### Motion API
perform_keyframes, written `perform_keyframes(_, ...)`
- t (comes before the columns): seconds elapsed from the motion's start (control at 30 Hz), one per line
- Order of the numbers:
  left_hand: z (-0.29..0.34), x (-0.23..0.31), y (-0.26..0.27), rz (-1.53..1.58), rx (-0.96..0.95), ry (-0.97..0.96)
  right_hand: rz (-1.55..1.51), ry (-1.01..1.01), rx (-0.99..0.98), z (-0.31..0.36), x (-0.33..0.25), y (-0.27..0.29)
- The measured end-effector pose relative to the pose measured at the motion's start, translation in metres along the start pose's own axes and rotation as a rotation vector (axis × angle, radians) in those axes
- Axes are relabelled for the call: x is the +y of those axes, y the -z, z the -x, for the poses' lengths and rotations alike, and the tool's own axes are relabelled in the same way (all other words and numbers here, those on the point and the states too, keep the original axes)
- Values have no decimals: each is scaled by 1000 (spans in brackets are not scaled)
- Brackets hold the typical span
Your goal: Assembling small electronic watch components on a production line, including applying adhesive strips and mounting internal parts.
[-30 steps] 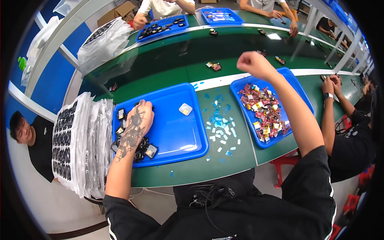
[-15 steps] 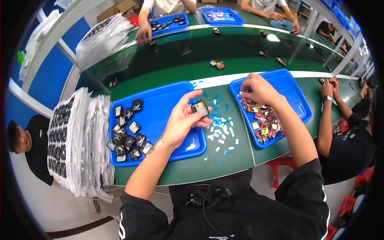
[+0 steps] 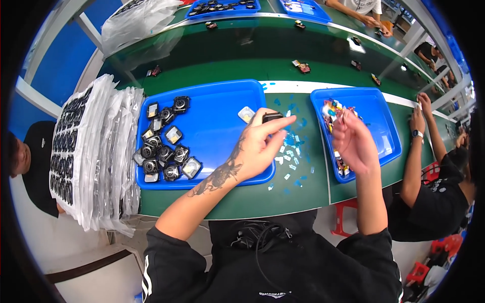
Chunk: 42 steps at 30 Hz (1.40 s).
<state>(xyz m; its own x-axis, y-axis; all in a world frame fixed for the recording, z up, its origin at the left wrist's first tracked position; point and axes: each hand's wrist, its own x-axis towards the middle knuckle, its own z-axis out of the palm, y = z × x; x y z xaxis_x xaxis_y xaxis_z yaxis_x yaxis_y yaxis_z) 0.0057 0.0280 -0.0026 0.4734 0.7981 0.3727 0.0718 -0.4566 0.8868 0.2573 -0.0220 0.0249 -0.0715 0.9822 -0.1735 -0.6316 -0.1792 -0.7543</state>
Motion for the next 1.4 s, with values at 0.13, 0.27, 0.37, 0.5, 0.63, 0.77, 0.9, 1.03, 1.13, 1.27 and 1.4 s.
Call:
perform_keyframes(0.13, 0, 7, -5, -97, 41, -148, -292, -225, -61, 22, 32, -25)
perform_keyframes(0.27, 0, 8, -3, -74, 32, -283, -359, -325, -96, 22, 52, -37)
perform_keyframes(0.37, 3, 9, -1, 75, -16, -40, -268, -248, -53, 20, 61, -49)
perform_keyframes(0.5, 6, 7, -4, 200, 54, -69, -172, -119, -26, 21, 78, -53)
perform_keyframes(0.63, 8, 9, -5, 176, 70, 15, 206, 190, 251, 27, 87, -64)
perform_keyframes(0.77, 6, 9, -5, 41, 28, -87, 1100, 785, 149, 20, 58, -58)
perform_keyframes(0.9, 9, 19, -1, 12, -78, -59, 1314, 771, -96, 6, 36, -67)
perform_keyframes(1.03, 8, 13, -5, 59, -37, -87, 1425, 818, -80, 5, 38, -72)
perform_keyframes(1.13, 8, 7, -7, 72, -32, -76, 1501, 867, -22, 3, 47, -70)
perform_keyframes(1.27, 9, 11, -6, 124, -33, 27, 1457, 814, 10, 5, 51, -68)
perform_keyframes(1.4, 10, 9, -5, 75, -37, -26, 1307, 663, -20, 5, 48, -69)
